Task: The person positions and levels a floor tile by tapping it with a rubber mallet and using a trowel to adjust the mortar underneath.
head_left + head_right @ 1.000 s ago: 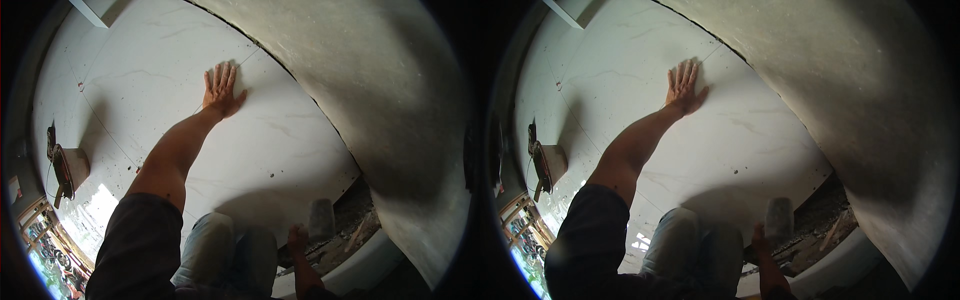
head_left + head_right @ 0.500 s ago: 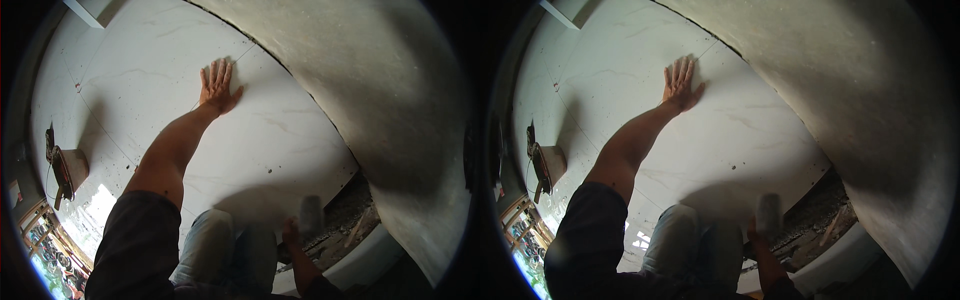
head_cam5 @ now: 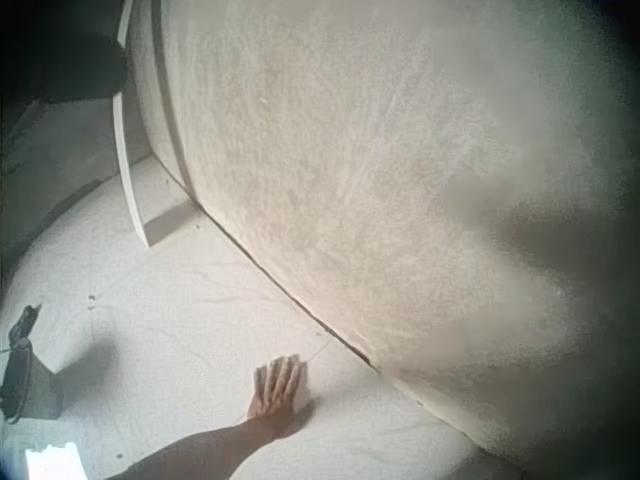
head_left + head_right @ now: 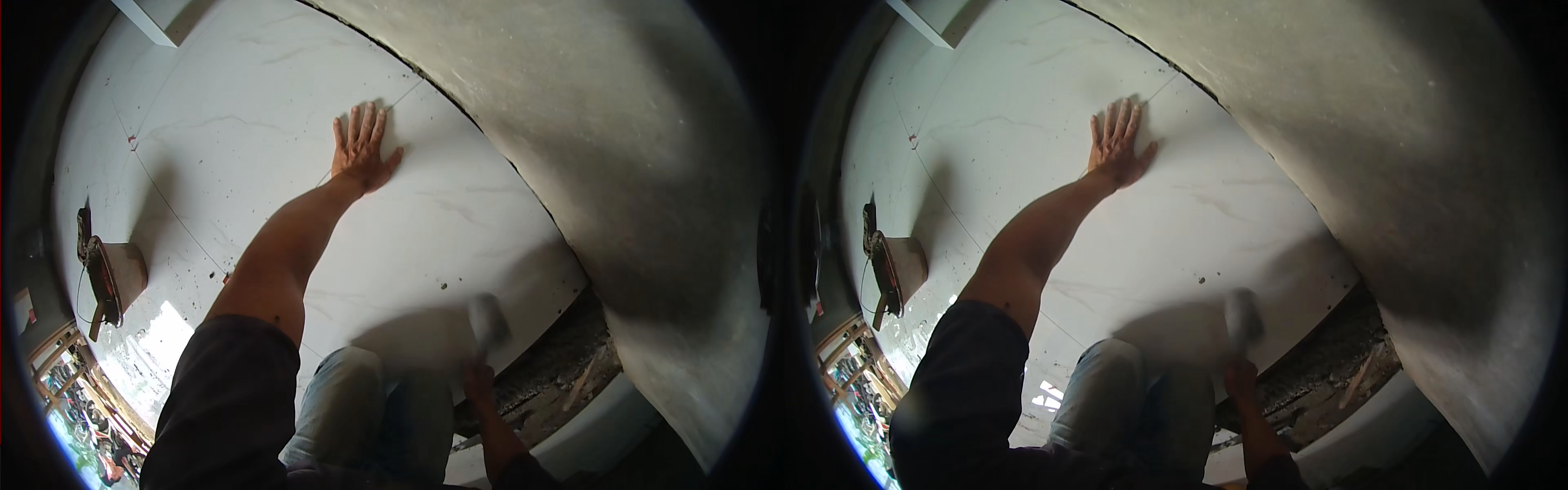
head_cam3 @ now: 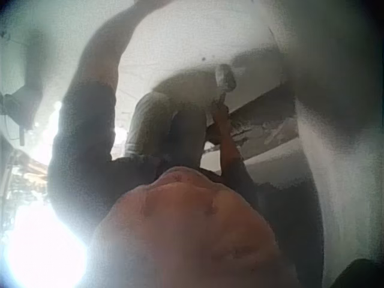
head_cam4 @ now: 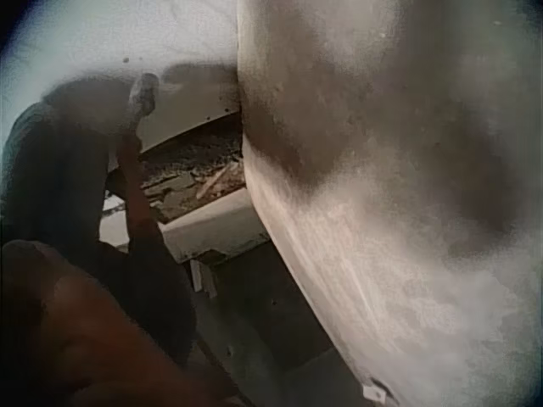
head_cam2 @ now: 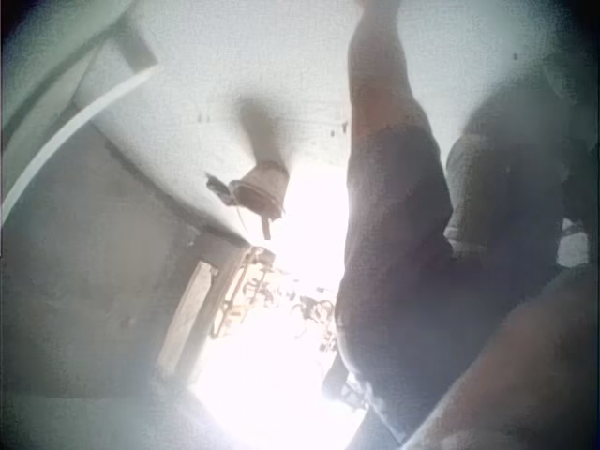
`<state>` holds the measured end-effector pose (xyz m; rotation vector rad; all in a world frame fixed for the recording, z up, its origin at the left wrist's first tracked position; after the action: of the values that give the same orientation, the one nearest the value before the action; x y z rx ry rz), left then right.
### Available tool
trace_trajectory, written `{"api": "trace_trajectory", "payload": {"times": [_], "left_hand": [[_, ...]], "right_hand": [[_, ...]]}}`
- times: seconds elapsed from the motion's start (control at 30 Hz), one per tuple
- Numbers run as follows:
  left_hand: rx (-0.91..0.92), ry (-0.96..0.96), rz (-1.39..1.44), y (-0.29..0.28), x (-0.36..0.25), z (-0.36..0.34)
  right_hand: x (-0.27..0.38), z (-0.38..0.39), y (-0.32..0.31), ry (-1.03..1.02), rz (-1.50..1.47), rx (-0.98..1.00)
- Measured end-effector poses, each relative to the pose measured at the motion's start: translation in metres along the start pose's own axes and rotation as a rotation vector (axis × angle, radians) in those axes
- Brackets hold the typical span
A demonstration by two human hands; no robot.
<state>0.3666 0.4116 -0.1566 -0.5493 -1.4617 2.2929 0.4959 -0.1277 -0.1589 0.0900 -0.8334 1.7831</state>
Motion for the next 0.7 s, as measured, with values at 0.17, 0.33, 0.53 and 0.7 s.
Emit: {"api": "trace_trajectory", "payload": {"times": [0.17,0.33,0.53,0.7], "left_hand": [[-0.041,0.025,-0.002,-0.005,-0.003,0.002],[-0.027,0.023,-0.002,-0.008,-0.001,0.0],[-0.023,0.019,0.0,-0.006,-0.001,0.0],[-0.033,0.002,-0.008,-0.009,0.002,-0.005]], "right_hand": [[0.025,0.016,-0.018,-0.014,-0.223,-0.218],[0.009,0.008,-0.005,-0.065,-0.164,-0.187],[0.023,0.003,-0.012,-0.144,0.002,-0.143],[0.036,-0.004,-0.011,-0.182,-0.036,-0.102]]}}
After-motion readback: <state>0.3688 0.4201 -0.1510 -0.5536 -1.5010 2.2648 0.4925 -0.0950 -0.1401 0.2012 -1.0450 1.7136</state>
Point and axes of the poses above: each hand's wrist, its own z-axis away from the middle knuckle, its own y-axis out of the palm, x = y × z, the point moved 8 cm from there along -z, towards the middle knuckle, and after that the axes turned 14 degrees about x, right-handed, at the moved point
